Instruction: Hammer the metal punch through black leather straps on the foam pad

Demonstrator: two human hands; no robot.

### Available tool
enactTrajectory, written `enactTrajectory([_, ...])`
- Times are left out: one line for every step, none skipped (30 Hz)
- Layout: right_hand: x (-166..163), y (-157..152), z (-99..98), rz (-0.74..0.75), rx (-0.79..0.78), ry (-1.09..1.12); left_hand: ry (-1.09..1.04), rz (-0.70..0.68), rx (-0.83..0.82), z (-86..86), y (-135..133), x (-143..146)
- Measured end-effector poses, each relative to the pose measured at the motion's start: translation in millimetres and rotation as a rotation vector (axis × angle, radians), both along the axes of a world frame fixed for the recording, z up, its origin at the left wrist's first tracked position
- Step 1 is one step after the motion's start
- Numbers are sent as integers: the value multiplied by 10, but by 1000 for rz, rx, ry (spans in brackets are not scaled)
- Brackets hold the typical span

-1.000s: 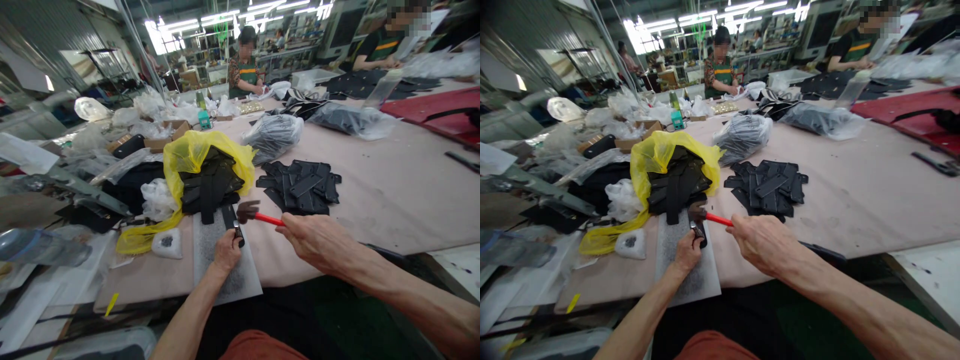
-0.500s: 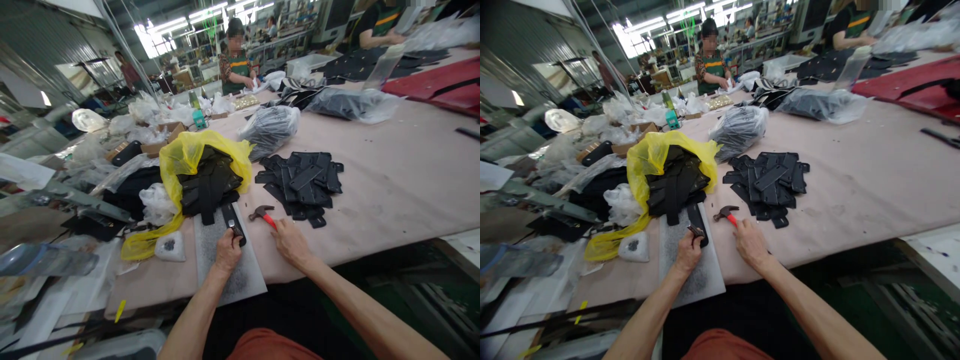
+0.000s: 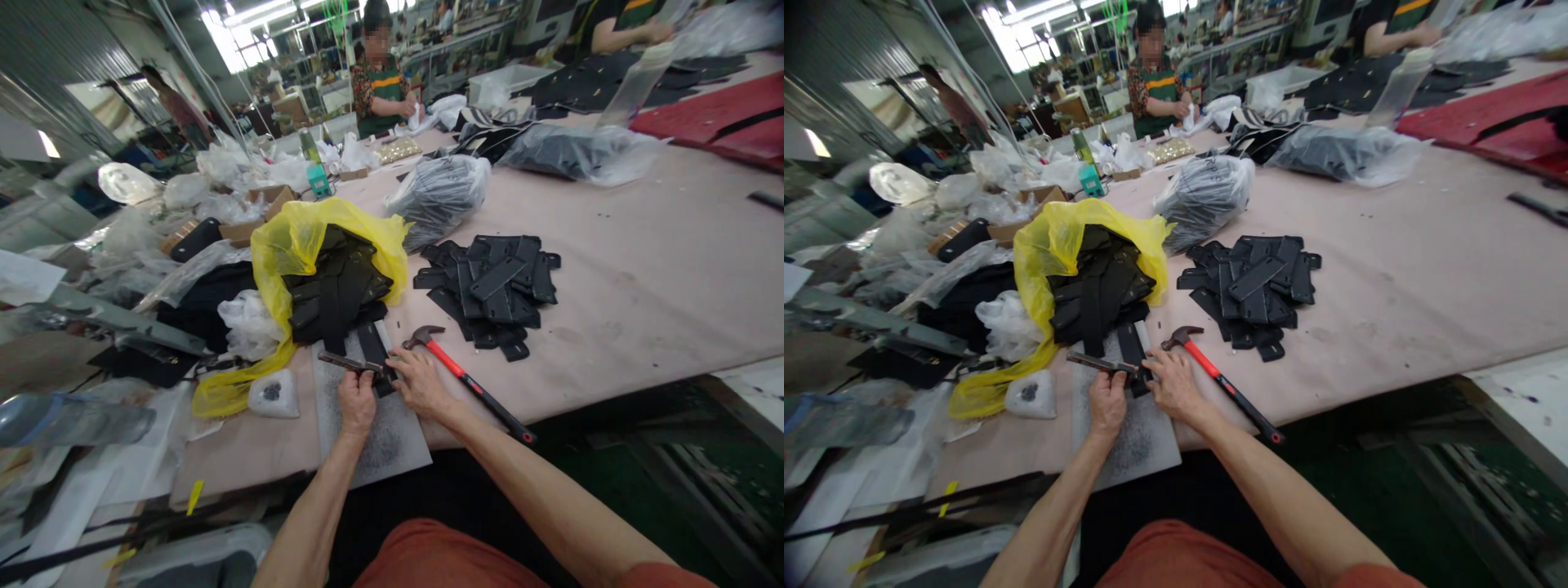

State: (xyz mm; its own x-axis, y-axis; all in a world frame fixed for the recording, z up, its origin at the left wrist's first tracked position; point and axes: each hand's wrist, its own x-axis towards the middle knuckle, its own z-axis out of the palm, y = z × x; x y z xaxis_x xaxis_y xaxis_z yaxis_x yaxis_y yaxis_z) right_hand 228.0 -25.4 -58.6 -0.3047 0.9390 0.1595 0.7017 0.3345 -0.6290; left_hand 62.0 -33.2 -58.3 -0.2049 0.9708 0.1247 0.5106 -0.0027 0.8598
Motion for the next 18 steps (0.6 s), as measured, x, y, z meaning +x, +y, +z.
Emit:
enactTrajectory([-1,-4,0,-2,-6,3,-23,40,-6,3,-3,-21])
enactTrajectory([-3,-9,3,-3,-12,10,-31,55,-10,7,-7,-40])
enactTrajectory([-9,-15,8,-6,-15,20,-28,45,-13,12,-13,-53])
enactTrajectory([-16,-21,11,-9,-16,32,-20,23,-14,17,-20,-61])
enactTrajectory([-23,-26,11,-12,-15,45,-13,-2,-13,24,-27,-65])
enactTrajectory([-31,-30,10,-14,-13,55,-11,-24,-7,29,-34,-66])
enactTrajectory([-38,-31,8,-22,-11,62,-13,-35,4,35,-39,-64])
enactTrajectory([-45,-26,7,-36,-13,66,-13,-33,13,39,-44,-63])
enactTrajectory([-51,-12,8,-56,-23,74,-9,-21,18,41,-46,-61])
enactTrajectory([-56,10,14,-81,-42,89,-2,-7,18,43,-47,-61])
enactTrajectory([-62,43,25,-111,-70,109,5,5,14,42,-48,-63])
enactTrajectory([-69,86,43,-140,-108,125,12,15,10,40,-47,-66])
enactTrajectory([-76,136,67,-163,-148,135,16,16,8,37,-47,-69])
enactTrajectory([-85,191,96,-180,-186,135,15,12,9,32,-47,-73])
enactTrajectory([-94,248,128,-191,-215,126,10,6,13,26,-47,-76])
enactTrajectory([-105,304,160,-196,-236,109,5,2,18,19,-48,-79])
enactTrajectory([-119,354,190,-196,-249,93,0,0,22,13,-49,-81])
enactTrajectory([-134,399,216,-195,-257,79,-4,-3,24,6,-51,-83])
